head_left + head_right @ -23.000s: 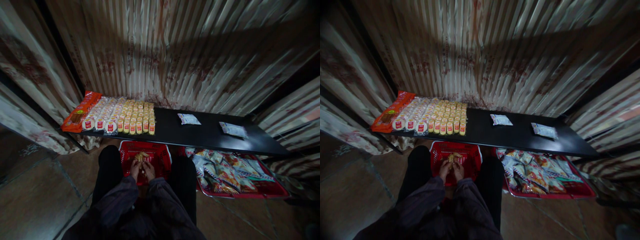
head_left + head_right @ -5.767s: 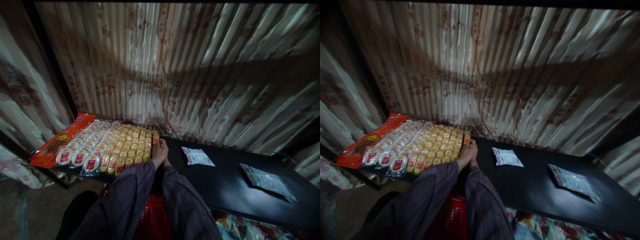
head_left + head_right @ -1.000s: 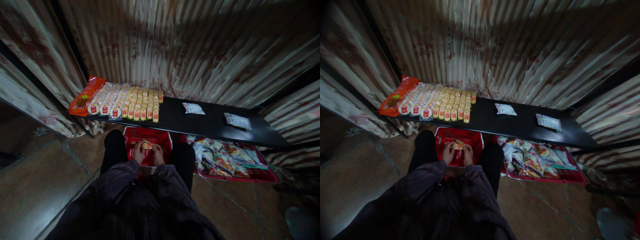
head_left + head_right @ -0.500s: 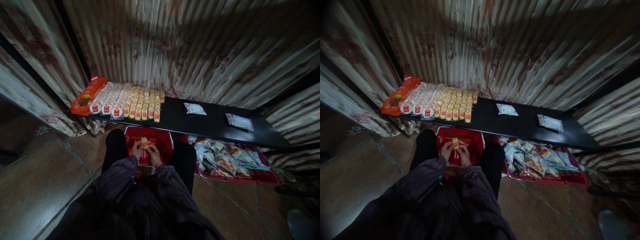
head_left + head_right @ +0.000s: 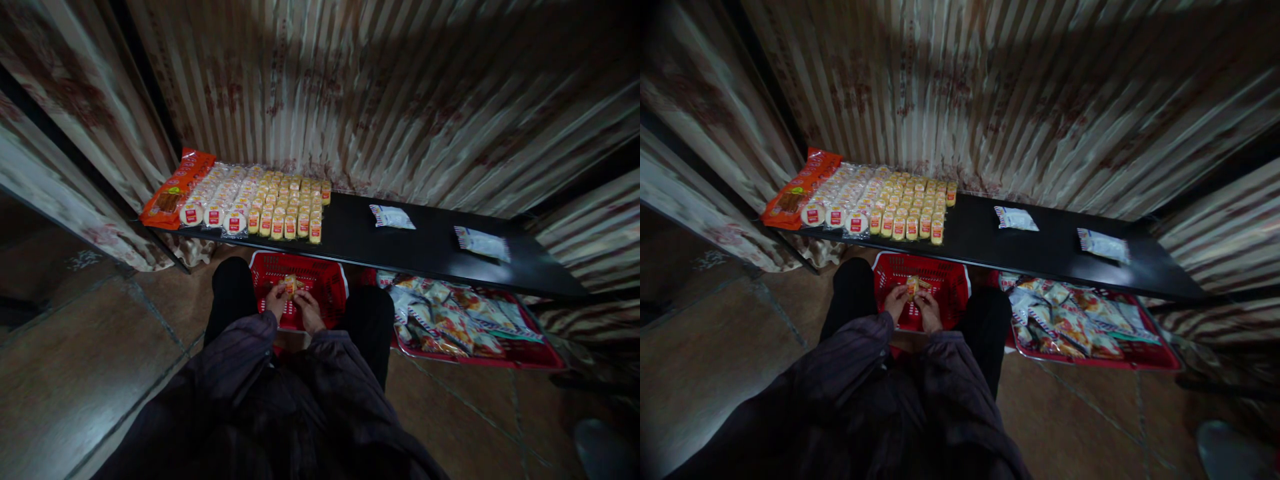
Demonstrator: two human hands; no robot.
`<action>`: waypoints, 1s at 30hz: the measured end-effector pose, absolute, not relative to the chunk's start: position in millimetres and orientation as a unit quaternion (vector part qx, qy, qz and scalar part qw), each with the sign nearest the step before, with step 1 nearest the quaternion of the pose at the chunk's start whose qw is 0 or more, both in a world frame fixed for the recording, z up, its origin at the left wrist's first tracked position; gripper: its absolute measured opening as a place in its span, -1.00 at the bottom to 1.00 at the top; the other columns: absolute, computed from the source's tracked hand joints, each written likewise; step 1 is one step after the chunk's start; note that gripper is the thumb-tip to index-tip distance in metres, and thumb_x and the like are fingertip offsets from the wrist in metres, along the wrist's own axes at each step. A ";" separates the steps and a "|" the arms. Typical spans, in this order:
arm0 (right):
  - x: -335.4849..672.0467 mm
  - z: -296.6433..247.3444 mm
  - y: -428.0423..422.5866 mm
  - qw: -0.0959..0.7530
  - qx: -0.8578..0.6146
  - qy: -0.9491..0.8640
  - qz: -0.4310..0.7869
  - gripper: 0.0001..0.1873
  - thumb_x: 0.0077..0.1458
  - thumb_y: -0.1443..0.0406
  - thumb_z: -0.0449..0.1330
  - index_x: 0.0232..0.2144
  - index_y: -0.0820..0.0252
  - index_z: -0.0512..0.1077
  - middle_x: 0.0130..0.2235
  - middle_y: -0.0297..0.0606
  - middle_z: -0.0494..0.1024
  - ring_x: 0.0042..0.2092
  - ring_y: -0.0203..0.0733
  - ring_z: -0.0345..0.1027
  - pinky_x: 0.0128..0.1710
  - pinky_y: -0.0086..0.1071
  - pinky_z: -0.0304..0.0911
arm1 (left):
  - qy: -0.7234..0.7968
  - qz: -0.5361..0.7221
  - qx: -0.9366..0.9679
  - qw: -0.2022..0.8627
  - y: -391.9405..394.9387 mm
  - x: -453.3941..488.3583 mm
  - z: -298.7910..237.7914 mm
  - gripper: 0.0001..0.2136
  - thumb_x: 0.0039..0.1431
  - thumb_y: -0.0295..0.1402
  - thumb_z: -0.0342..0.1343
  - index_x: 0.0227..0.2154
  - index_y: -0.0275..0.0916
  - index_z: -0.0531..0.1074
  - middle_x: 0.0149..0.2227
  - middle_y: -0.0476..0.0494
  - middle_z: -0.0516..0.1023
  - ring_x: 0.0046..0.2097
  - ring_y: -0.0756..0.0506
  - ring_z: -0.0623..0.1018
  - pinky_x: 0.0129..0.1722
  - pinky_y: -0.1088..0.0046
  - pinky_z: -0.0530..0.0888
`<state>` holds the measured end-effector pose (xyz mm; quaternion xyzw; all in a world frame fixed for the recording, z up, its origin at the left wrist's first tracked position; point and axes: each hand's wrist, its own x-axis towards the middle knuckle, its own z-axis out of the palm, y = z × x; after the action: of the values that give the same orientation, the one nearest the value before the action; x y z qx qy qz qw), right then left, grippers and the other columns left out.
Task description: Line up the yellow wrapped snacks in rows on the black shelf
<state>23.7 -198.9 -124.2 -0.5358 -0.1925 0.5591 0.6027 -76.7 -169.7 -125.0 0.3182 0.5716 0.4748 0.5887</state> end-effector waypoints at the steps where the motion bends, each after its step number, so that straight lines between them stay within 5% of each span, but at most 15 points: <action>1: 24.0 -124.3 -198.6 0.602 -0.535 -0.196 0.560 -0.71 -0.38 0.20 0.42 -0.51 0.17 0.51 -0.44 -0.38 0.56 -0.33 -0.26 0.41 -0.14 -0.31 0.30 | 0.574 0.474 0.316 0.589 -169.6 -76.6 -125.2 -0.79 -0.02 -0.55 0.18 -0.26 -0.31 0.50 -0.17 -0.18 0.59 -0.10 -0.04 0.55 0.07 0.35 0.40; 17: 23.9 -112.4 -199.9 0.594 -0.522 -0.180 0.585 -0.72 -0.34 0.22 0.41 -0.44 0.16 0.58 -0.36 -0.34 0.62 -0.28 -0.23 0.45 -0.13 -0.34 0.29 | 0.577 0.475 0.300 0.593 -170.9 -74.4 -131.8 -0.75 -0.04 -0.46 0.21 -0.22 -0.31 0.48 -0.14 -0.19 0.57 -0.07 -0.08 0.54 0.07 0.33 0.39; 30: 22.8 -97.0 -201.9 0.595 -0.524 -0.173 0.585 -0.63 -0.31 0.17 0.40 -0.34 0.12 0.56 -0.19 -0.24 0.63 -0.09 -0.09 0.45 -0.25 -0.37 0.31 | 0.513 0.445 0.088 0.729 -173.5 -78.7 -118.5 -0.72 0.01 -0.50 0.10 -0.16 -0.28 0.43 -0.35 -0.11 0.57 -0.30 -0.01 0.58 -0.18 0.44 0.51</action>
<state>22.8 -201.9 -97.0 -0.5236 -0.1730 0.5848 0.5950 -78.7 -173.5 -118.5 0.0879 0.5131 0.4448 0.7288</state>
